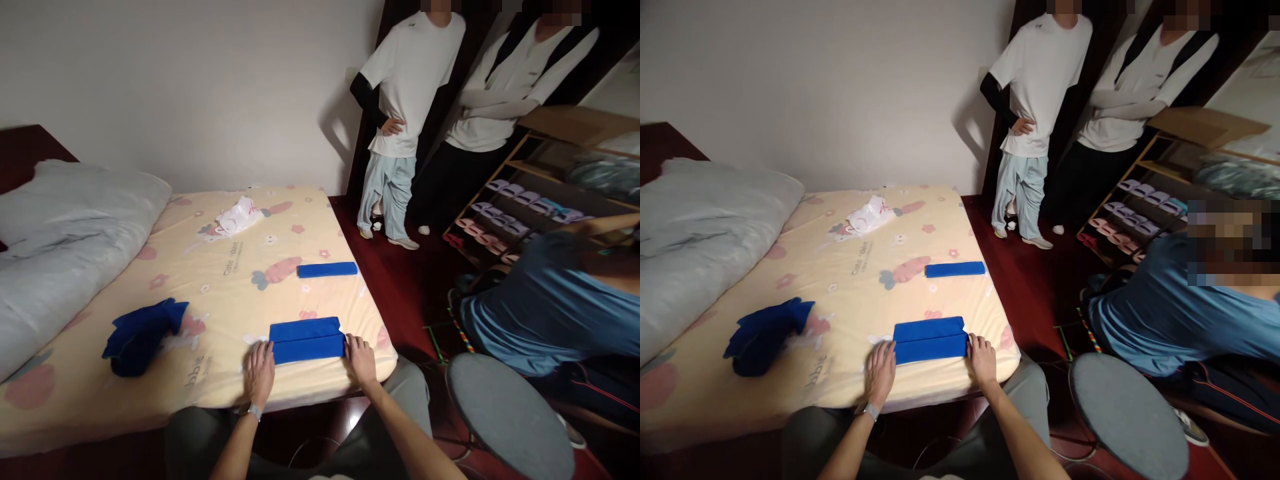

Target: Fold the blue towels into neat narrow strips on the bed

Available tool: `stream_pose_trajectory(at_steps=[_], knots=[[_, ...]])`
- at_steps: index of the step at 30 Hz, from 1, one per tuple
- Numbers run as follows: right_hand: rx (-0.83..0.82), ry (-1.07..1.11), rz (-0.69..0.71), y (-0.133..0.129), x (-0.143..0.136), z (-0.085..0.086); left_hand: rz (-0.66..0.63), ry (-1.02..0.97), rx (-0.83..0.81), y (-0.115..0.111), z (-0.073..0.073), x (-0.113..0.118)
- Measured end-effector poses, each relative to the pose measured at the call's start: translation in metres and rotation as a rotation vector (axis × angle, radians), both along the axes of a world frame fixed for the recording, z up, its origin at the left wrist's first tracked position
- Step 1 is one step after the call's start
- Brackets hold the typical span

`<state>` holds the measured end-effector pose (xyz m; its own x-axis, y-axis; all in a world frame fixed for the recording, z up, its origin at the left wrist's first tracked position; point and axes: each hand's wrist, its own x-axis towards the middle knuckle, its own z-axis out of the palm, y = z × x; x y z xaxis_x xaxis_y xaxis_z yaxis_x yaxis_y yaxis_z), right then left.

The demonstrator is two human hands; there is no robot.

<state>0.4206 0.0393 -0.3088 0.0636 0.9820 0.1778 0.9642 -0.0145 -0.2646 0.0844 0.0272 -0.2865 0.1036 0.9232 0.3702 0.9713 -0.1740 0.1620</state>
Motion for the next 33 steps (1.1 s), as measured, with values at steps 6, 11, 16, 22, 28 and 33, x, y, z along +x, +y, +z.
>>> stream_pose_trajectory(at_steps=[6,11,16,22,28,33], knots=[[0.129,0.070,0.478,-0.011,-0.056,0.021,-0.417,0.115,-0.088,-0.007,0.003,0.043],[0.113,0.019,0.571,0.001,-0.080,0.004,-0.417,0.133,-0.136,0.004,-0.017,0.054],[0.087,-0.030,0.594,0.012,-0.052,-0.014,-0.412,0.115,-0.158,0.015,-0.027,0.026],[0.072,-0.060,0.569,0.011,-0.010,-0.016,-0.405,0.124,-0.190,0.019,-0.030,-0.005],[0.011,-0.053,0.501,0.011,0.012,-0.020,-0.404,0.072,-0.186,0.024,-0.041,-0.026],[-0.027,0.098,0.490,0.014,0.015,-0.020,-0.306,-0.159,-0.182,0.027,-0.043,-0.033]])
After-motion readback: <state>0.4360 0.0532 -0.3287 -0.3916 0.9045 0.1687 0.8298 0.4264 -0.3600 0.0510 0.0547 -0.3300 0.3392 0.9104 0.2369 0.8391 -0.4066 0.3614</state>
